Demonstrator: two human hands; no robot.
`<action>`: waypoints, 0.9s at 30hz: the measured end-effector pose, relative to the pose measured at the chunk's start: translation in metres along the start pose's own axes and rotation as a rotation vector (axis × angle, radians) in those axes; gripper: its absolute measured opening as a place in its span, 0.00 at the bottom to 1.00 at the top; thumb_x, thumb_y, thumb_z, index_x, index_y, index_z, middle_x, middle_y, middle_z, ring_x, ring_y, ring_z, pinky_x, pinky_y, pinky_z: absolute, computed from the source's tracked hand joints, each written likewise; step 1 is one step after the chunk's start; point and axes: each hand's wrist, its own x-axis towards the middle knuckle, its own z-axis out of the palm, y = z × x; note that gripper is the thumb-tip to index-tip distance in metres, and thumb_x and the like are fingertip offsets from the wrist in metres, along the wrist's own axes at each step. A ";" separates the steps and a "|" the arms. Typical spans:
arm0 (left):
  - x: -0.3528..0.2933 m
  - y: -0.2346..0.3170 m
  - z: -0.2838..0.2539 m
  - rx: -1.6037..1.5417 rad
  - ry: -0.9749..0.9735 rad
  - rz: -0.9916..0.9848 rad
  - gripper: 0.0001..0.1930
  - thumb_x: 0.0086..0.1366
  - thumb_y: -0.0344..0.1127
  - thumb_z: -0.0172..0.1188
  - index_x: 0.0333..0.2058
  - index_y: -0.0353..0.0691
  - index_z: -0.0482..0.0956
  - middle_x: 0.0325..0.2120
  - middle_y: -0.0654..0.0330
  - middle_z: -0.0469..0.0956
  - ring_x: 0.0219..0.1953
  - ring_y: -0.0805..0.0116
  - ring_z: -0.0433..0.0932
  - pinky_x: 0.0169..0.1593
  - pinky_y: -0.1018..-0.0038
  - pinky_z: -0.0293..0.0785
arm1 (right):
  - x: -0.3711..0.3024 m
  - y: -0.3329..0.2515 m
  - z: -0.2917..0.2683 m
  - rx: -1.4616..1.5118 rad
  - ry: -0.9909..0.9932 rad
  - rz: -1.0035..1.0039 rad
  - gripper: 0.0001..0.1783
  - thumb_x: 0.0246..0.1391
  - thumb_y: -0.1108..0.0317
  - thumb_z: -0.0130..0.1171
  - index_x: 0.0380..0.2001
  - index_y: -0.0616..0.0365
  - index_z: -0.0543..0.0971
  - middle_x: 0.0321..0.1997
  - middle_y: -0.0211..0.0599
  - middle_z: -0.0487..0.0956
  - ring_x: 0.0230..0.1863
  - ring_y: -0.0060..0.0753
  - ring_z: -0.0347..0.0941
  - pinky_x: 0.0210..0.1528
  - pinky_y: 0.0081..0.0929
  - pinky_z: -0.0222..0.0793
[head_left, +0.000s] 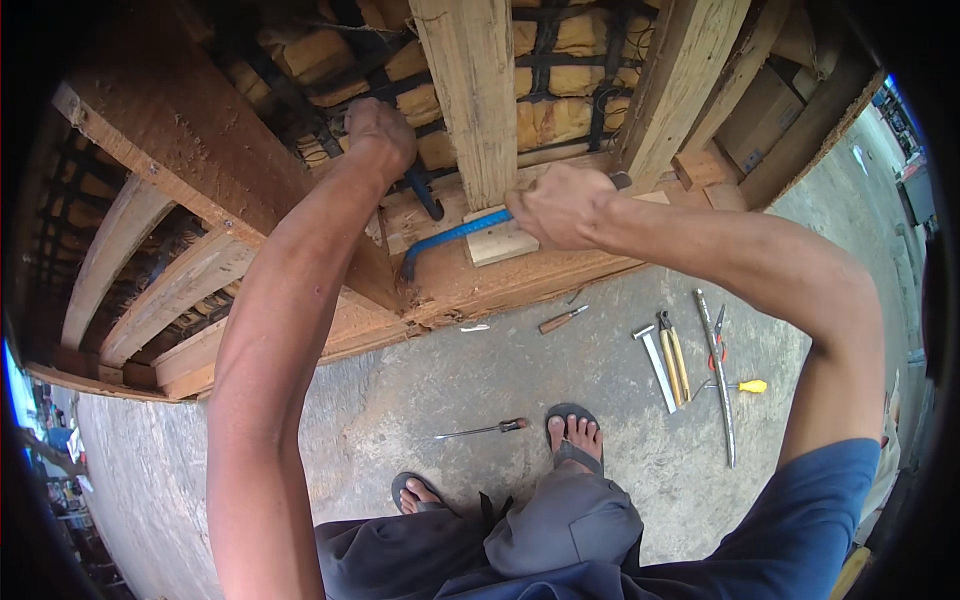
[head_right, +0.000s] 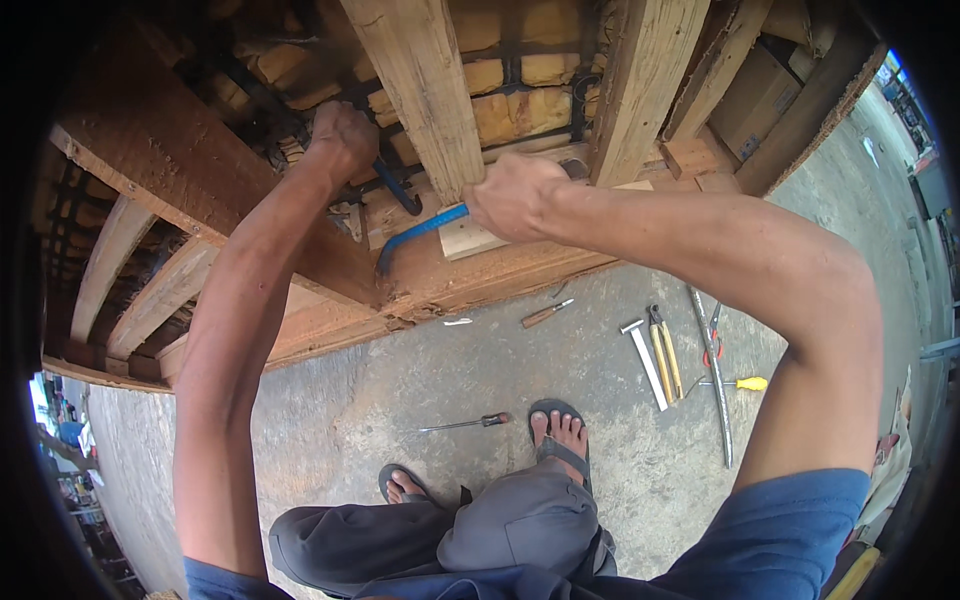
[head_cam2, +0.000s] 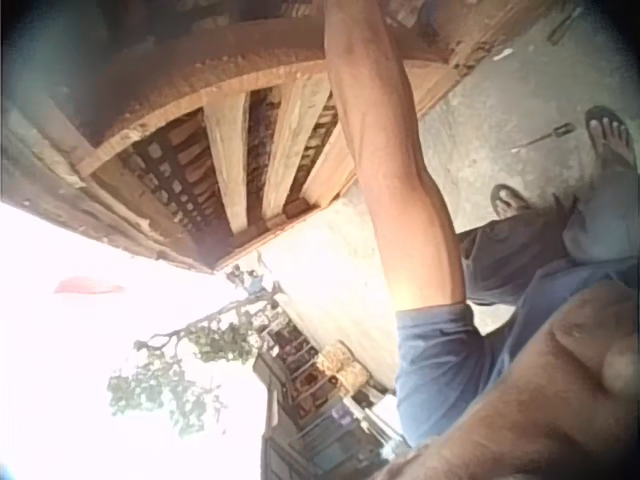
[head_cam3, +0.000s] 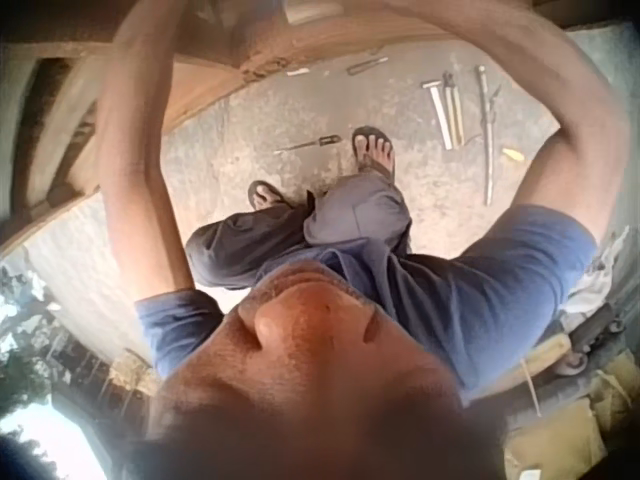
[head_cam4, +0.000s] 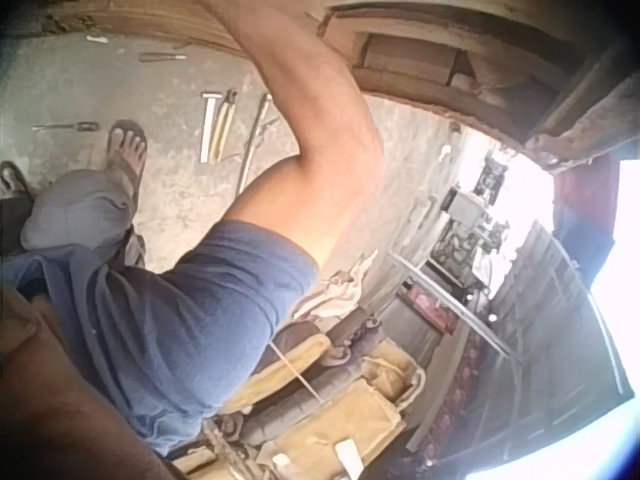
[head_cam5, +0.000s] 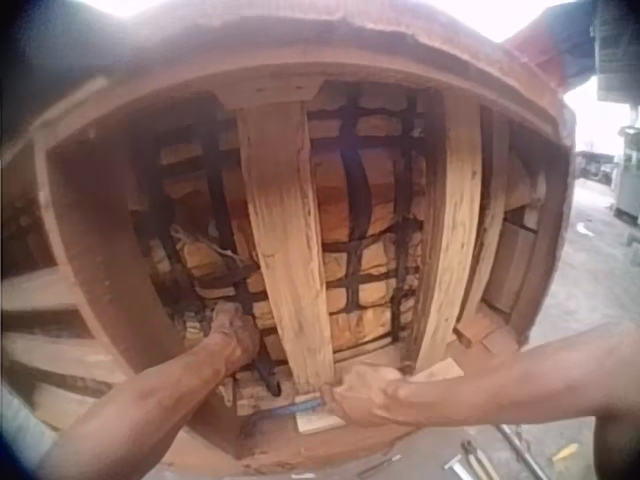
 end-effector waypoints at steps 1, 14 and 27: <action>-0.002 -0.001 0.003 0.008 0.009 0.007 0.12 0.67 0.38 0.57 0.40 0.51 0.90 0.44 0.64 0.88 0.49 0.62 0.85 0.47 0.68 0.79 | -0.009 -0.011 -0.008 0.058 0.038 -0.052 0.25 0.71 0.48 0.46 0.42 0.63 0.75 0.29 0.46 0.84 0.37 0.53 0.85 0.37 0.44 0.83; -0.009 0.003 -0.019 0.015 -0.058 0.058 0.15 0.67 0.43 0.58 0.46 0.48 0.89 0.48 0.62 0.86 0.55 0.63 0.82 0.53 0.67 0.76 | -0.075 -0.044 0.052 0.474 -0.060 0.180 0.28 0.71 0.46 0.45 0.49 0.63 0.76 0.29 0.52 0.85 0.32 0.52 0.85 0.34 0.46 0.81; -0.026 0.029 -0.034 0.031 -0.173 -0.101 0.18 0.63 0.43 0.58 0.49 0.49 0.87 0.53 0.58 0.82 0.61 0.60 0.76 0.57 0.64 0.71 | -0.183 -0.221 0.194 1.275 0.065 0.856 0.25 0.65 0.47 0.55 0.35 0.61 0.82 0.24 0.61 0.81 0.31 0.67 0.82 0.37 0.56 0.78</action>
